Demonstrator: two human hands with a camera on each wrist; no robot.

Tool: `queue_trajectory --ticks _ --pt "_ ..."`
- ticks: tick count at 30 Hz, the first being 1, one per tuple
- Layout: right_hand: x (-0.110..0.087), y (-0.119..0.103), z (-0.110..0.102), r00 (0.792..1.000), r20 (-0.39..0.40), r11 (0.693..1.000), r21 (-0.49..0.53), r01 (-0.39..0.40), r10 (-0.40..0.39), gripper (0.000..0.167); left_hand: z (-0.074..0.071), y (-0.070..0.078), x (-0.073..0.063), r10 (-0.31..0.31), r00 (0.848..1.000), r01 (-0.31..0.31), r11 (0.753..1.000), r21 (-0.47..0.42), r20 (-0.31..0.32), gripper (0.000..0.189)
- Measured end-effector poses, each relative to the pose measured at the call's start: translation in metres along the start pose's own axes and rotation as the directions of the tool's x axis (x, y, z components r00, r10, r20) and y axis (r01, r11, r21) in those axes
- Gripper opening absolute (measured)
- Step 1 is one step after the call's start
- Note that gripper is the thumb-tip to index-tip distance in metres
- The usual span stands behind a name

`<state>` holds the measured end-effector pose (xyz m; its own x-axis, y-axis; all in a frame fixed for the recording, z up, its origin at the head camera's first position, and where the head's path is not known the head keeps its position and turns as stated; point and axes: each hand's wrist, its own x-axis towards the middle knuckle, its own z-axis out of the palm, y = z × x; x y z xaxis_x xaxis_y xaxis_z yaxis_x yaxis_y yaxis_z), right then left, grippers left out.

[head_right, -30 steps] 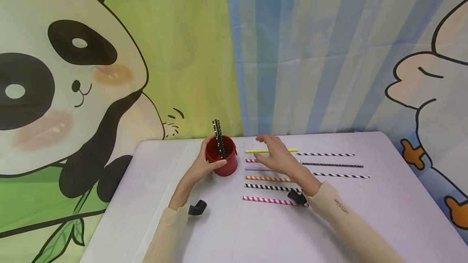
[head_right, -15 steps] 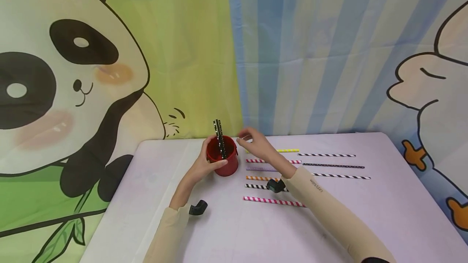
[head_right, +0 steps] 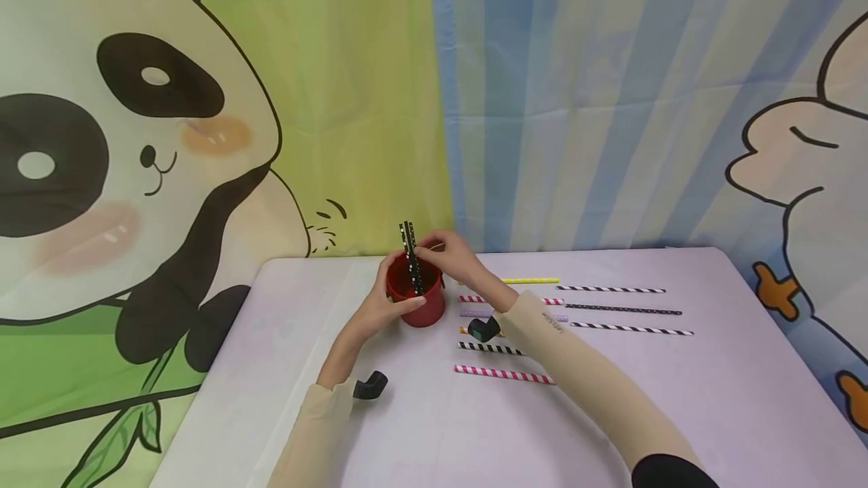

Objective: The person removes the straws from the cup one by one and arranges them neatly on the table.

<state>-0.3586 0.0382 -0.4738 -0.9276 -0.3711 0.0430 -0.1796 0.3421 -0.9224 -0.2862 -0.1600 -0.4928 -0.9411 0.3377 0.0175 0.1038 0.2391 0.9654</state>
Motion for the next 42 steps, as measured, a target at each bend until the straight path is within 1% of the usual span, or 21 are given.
queue_trajectory --ticks 5,17,26,32,36,39,42 --pt "0.002 -0.002 0.004 1.0 -0.018 1.0 -0.003 0.007 -0.007 0.025 0.0 0.001 0.0 -0.007 1.0 0.007 1.0 0.003 0.003 0.099" --pt "0.002 0.0 0.008 1.0 -0.018 1.0 0.009 0.0 0.001 0.022 0.001 0.001 -0.001 -0.003 1.0 0.003 1.0 0.003 -0.004 0.099" --pt "-0.004 -0.007 0.003 0.999 -0.039 0.998 0.06 -0.005 0.007 0.025 0.001 0.0 -0.001 0.01 1.0 -0.01 1.0 -0.013 -0.008 0.099" --pt "-0.011 -0.016 -0.001 0.998 -0.05 0.994 0.1 0.039 -0.034 0.023 0.0 0.0 -0.001 0.007 1.0 -0.007 1.0 -0.009 -0.003 0.098" --pt "-0.017 -0.022 -0.004 0.995 -0.072 0.993 0.089 0.078 -0.072 0.019 0.0 0.001 -0.002 -0.003 1.0 0.003 1.0 -0.008 -0.002 0.098" --pt "-0.021 -0.027 -0.006 0.991 -0.085 0.991 0.08 0.106 -0.1 0.02 0.0 0.001 -0.001 -0.005 1.0 0.005 1.0 -0.01 -0.004 0.098" --pt "-0.024 -0.031 -0.008 0.989 -0.093 0.988 0.093 0.126 -0.118 0.023 -0.001 0.002 -0.001 -0.002 1.0 0.002 1.0 -0.009 -0.007 0.098"
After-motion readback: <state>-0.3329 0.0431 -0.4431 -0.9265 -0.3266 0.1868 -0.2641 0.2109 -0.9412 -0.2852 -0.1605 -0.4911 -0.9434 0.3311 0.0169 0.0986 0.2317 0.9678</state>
